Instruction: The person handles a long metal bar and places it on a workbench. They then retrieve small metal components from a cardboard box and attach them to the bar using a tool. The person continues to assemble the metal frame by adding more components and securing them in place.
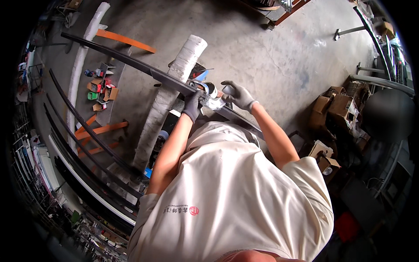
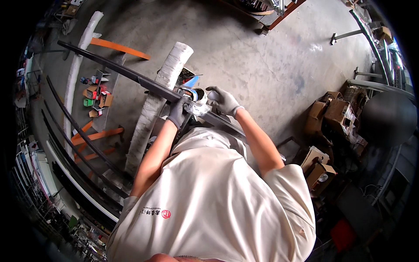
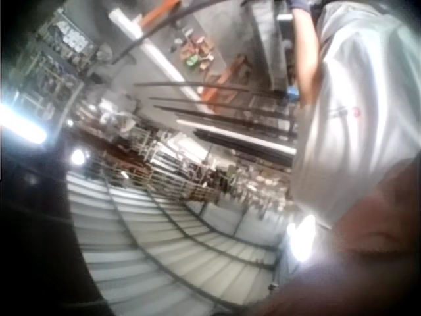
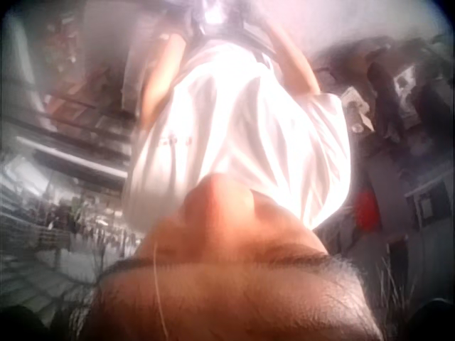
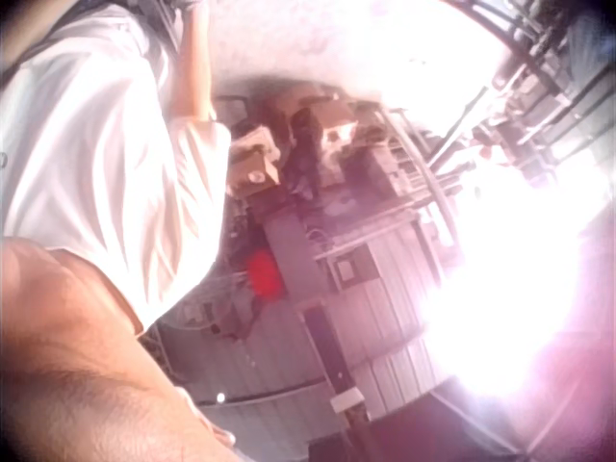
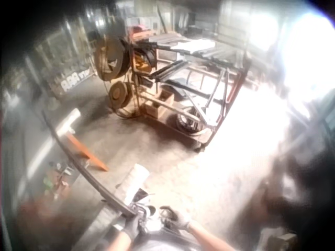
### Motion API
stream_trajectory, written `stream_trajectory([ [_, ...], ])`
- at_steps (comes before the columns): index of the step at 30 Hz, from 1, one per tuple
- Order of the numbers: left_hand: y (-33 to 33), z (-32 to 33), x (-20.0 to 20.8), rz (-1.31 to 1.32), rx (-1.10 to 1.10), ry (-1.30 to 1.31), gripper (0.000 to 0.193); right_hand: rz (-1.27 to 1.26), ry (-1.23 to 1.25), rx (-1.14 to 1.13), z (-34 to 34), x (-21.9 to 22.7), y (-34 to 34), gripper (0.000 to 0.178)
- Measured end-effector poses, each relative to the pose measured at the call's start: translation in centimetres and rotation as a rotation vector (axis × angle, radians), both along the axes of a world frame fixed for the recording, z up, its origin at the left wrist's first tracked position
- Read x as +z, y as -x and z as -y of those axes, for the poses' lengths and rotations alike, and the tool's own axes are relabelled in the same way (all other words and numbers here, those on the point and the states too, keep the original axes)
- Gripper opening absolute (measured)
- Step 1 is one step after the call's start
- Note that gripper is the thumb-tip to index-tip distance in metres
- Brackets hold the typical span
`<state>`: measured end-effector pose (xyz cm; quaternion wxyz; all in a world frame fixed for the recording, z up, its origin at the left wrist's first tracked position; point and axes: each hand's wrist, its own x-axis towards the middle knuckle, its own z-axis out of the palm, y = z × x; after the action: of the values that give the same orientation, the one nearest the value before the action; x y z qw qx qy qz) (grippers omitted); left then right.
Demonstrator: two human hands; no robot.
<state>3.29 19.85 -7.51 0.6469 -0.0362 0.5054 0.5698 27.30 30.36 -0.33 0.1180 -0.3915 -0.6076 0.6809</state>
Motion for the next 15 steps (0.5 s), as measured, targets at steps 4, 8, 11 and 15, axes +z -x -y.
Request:
stream_trajectory([
  [4,1.0,0.0,1.4,0.002,-0.071,-0.083,0.038,-0.171,0.108,0.040,3.7,-13.3,3.6,0.058],
  [8,1.6,0.8,2.0,0.078,-0.096,-0.069,0.036,-0.158,0.227,0.143,3.3,-12.7,3.9,0.062],
  [11,1.1,2.2,3.2,0.222,-0.041,-0.085,0.041,-0.133,0.171,0.184,2.9,-10.8,4.3,0.064],
  [15,0.6,5.0,0.6,0.226,-0.120,-0.159,0.041,-0.115,0.451,0.107,2.7,-9.4,4.8,0.067],
])
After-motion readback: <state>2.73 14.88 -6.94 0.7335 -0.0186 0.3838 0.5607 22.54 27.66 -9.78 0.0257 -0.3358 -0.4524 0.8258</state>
